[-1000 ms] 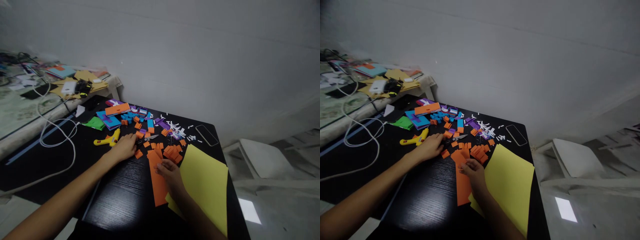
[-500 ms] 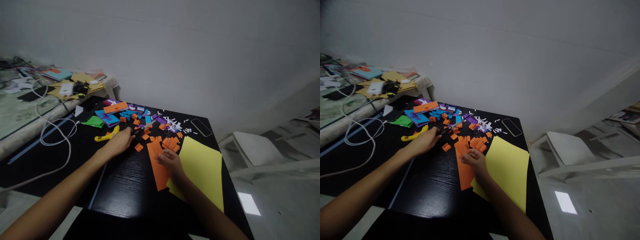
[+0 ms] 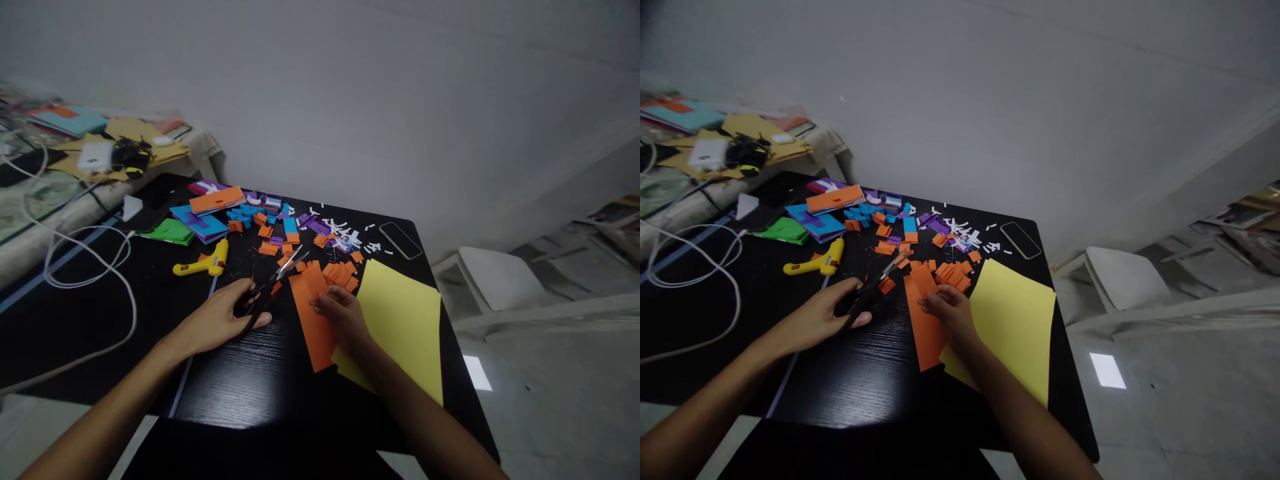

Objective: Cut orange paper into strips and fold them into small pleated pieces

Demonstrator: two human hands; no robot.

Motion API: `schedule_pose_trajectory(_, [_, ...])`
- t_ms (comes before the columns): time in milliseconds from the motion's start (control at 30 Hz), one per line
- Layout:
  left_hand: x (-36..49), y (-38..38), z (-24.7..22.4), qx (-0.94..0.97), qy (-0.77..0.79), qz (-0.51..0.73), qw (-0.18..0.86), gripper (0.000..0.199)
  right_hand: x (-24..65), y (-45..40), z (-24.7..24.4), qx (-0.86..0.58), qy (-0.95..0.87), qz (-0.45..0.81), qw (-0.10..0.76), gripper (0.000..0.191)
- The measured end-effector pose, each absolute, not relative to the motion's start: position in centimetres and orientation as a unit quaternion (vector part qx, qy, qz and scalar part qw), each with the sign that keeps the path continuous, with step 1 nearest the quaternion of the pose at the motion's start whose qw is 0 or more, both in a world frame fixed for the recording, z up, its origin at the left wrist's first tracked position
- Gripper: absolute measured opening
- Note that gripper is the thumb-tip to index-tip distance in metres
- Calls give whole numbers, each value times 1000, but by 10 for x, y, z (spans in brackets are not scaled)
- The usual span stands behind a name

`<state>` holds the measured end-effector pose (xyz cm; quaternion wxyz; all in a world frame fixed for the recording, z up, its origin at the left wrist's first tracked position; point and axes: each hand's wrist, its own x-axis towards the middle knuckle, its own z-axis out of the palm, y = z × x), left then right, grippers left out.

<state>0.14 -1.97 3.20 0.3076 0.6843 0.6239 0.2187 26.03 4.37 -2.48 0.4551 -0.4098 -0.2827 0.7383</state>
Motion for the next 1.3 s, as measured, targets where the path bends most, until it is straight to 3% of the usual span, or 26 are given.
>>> schedule_pose_trajectory(167, [-8, -37, 32, 713, 636, 172, 241, 38, 259, 44, -28, -413, -273, 734, 466, 48])
schedule_pose_trajectory(500, [2, -32, 29, 752, 611, 92, 229, 32, 259, 42, -23, -415, -298, 729, 455, 41])
schedule_pose_trajectory(1300, [2, -30, 15, 817, 537, 161, 135, 11, 258, 9, 3, -383, -476, 626, 484, 24])
